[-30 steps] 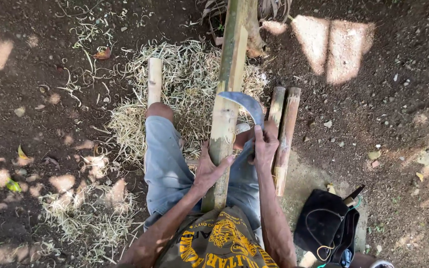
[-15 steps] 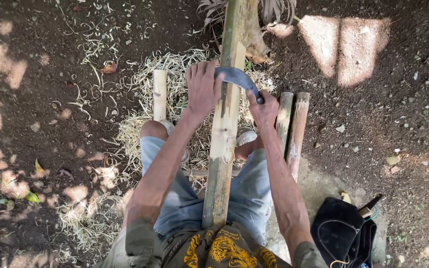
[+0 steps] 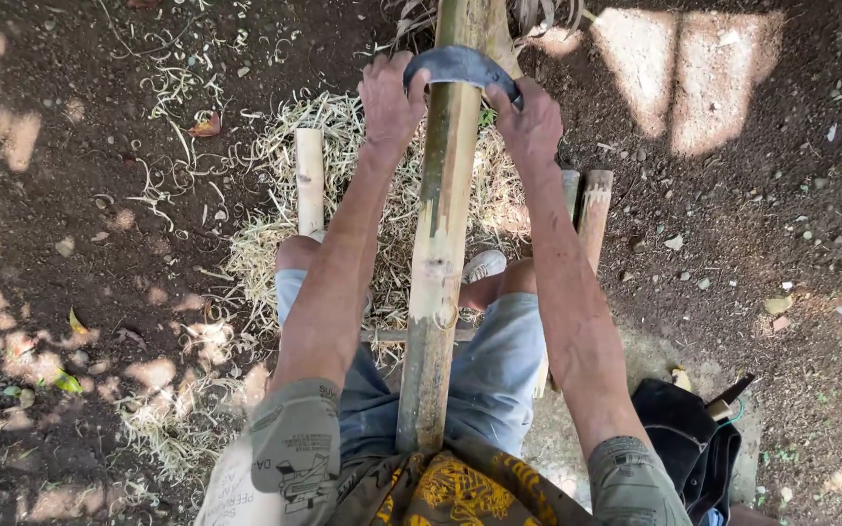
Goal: The recorder shaves the outer layer of a bamboo pole using a curved blade.
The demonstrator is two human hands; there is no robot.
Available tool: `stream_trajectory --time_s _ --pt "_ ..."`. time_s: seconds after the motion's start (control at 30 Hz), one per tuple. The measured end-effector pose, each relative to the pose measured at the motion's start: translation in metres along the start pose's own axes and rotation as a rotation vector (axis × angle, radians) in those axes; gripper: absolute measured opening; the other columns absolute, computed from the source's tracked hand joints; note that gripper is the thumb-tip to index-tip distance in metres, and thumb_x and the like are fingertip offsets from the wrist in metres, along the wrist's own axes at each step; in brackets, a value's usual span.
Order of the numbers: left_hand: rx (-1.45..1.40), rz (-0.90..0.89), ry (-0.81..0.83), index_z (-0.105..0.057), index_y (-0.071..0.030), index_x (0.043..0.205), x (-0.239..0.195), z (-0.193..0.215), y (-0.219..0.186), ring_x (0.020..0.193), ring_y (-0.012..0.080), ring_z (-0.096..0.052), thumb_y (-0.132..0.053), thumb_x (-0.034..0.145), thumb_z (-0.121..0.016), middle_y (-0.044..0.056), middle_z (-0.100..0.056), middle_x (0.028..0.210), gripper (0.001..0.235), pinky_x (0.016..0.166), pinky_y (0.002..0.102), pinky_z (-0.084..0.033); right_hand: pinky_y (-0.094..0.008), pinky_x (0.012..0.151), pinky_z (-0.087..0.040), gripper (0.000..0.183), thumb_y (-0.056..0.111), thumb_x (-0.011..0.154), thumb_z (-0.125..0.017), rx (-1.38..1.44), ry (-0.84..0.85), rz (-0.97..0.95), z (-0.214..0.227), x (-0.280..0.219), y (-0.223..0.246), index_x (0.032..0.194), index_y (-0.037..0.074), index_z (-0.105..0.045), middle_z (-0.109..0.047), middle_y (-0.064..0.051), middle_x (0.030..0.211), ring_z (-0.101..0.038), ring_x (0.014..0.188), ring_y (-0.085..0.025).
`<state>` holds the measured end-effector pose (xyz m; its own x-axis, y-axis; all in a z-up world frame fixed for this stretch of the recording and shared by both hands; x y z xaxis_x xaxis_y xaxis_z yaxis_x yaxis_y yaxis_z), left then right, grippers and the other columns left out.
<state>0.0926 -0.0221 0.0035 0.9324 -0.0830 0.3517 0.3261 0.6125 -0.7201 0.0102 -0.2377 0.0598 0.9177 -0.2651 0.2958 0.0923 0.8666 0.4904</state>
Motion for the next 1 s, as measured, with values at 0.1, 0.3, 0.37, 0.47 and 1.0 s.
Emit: stream_trajectory --time_s 0.1,0.3,0.37,0.47,1.0 --pt "0.023 -0.008 0.017 -0.069 -0.009 0.111 -0.008 0.001 -0.005 0.082 0.0249 -0.051 -0.033 0.102 -0.066 0.009 -0.063 0.092 0.025 0.076 0.042 -0.045 -0.043 0.046 -0.048 0.046 0.048 0.096 -0.075 0.031 0.007 -0.076 -0.004 -0.004 -0.002 0.082 0.005 -0.066 -0.065 -0.006 0.064 -0.062 0.05 -0.022" --pt "0.017 0.01 0.003 -0.07 -0.005 0.112 -0.042 0.018 -0.012 0.088 0.0244 -0.054 -0.029 0.101 -0.064 0.01 -0.063 0.091 0.027 0.079 0.045 -0.047 -0.045 0.062 -0.056 0.046 0.051 0.096 -0.079 0.038 -0.226 0.139 -0.003 -0.044 -0.007 0.089 0.006 -0.07 -0.069 -0.01 0.072 -0.069 0.065 -0.033" --pt "0.016 -0.041 -0.045 -0.069 -0.003 0.113 -0.054 0.026 -0.018 0.09 0.0253 -0.055 -0.028 0.101 -0.065 0.011 -0.063 0.094 0.028 0.081 0.046 -0.047 -0.045 0.06 -0.055 0.044 0.049 0.094 -0.078 0.1 -0.152 0.064 0.011 -0.056 0.008 0.092 0.006 -0.071 -0.07 -0.01 0.072 -0.07 0.064 -0.032" --pt "0.009 -0.098 -0.097 -0.069 0.0 0.114 -0.072 0.041 -0.029 0.092 0.0273 -0.056 -0.025 0.099 -0.066 0.014 -0.062 0.097 0.029 0.082 0.047 -0.047 -0.045 0.059 -0.054 0.041 0.046 0.093 -0.078 0.13 -0.069 -0.01 0.017 -0.074 0.013 0.095 0.006 -0.072 -0.071 -0.011 0.073 -0.072 0.065 -0.031" --pt "0.052 -0.072 -0.053 -0.066 0.003 0.119 -0.174 0.11 -0.075 0.096 0.038 -0.055 -0.019 0.097 -0.068 0.02 -0.06 0.099 0.032 0.088 0.052 -0.044 -0.04 0.052 -0.047 0.041 0.039 0.099 -0.078 0.062 0.033 -0.103 0.025 -0.185 0.01 0.085 0.003 -0.065 -0.066 -0.011 0.069 -0.063 0.055 -0.027"
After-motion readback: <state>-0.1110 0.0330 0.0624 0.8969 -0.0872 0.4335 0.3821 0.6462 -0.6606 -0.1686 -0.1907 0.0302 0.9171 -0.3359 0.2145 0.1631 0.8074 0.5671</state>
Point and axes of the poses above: each hand's wrist, its own x-axis towards the middle knuckle, its own z-axis out of the back of the hand, y = z × x, the point moved 4 cm from there along x, towards the middle knuckle
